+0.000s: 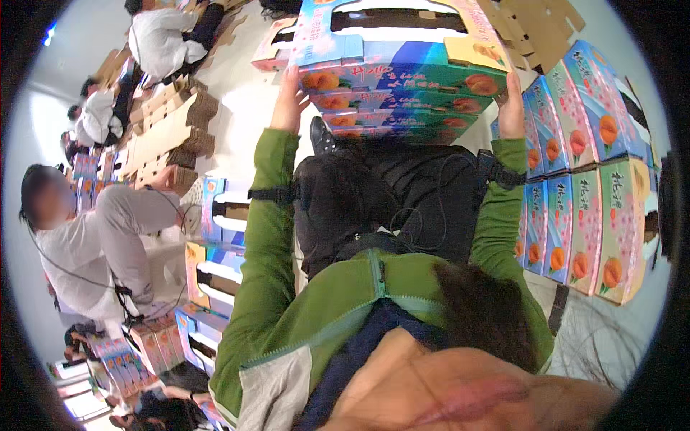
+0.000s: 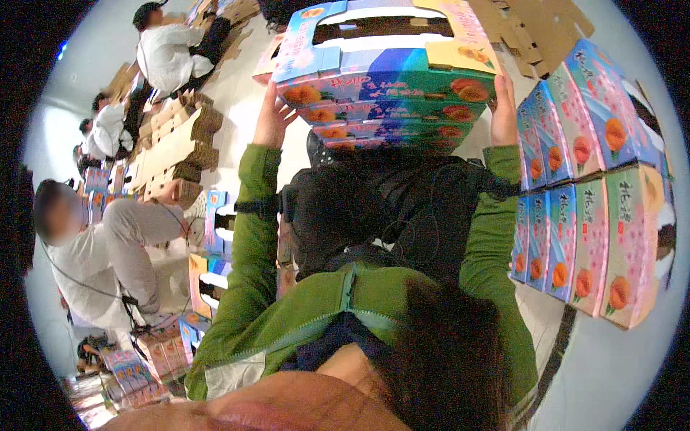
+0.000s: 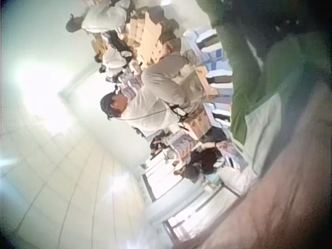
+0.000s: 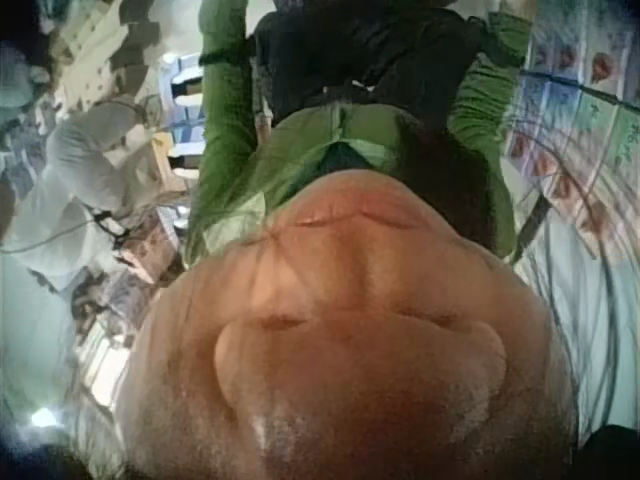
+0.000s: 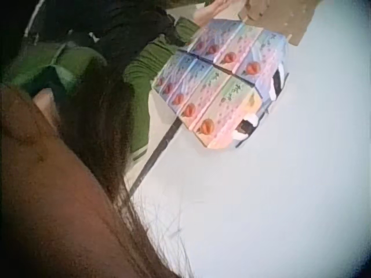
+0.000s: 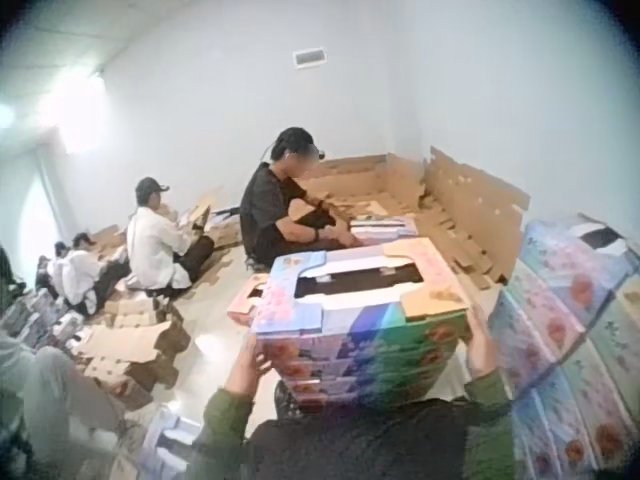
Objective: Assembling and stacking cardboard peach boxes on the floor.
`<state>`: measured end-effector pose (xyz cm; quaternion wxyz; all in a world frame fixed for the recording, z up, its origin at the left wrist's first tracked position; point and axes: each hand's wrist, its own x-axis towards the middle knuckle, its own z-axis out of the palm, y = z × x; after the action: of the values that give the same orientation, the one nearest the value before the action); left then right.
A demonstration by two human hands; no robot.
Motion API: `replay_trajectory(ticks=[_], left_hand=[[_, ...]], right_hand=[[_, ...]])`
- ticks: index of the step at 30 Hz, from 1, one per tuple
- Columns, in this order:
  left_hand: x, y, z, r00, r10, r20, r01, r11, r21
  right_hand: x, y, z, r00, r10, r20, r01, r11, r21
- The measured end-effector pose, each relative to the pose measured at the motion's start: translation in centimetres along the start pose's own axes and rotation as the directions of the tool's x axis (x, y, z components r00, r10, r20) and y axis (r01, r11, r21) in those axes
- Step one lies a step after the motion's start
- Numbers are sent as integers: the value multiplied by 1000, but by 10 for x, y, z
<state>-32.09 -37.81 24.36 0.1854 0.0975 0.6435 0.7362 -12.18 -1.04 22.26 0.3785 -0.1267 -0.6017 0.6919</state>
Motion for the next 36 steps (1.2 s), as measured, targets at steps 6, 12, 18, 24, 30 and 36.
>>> replay_trajectory(ticks=[6, 12, 18, 24, 30, 36], left_hand=[[8, -5, 25, 982, 98, -164, -107, 993, -51], [3, -5, 12, 963, 132, -237, -190, 951, -243], [-58, -8, -51, 906, 131, -402, -344, 781, -522], [-155, -11, -152, 808, 170, -564, -427, 828, -363], [-244, -47, -234, 578, 92, -811, -452, 863, -225], [-264, -89, -293, 538, -69, -840, -228, 948, -223]], right_hand=[[2, 7, 17, 998, 26, -65, -22, 997, 69], [-16, -9, 28, 997, -42, -60, 45, 997, 56], [-54, -37, 58, 997, -42, 61, 28, 975, 219], [-100, -33, 124, 894, 199, 401, -325, 904, 277], [-158, 12, 202, 742, 327, 585, -438, 897, 53], [-208, 76, 261, 663, 535, 524, -653, 755, 55]])
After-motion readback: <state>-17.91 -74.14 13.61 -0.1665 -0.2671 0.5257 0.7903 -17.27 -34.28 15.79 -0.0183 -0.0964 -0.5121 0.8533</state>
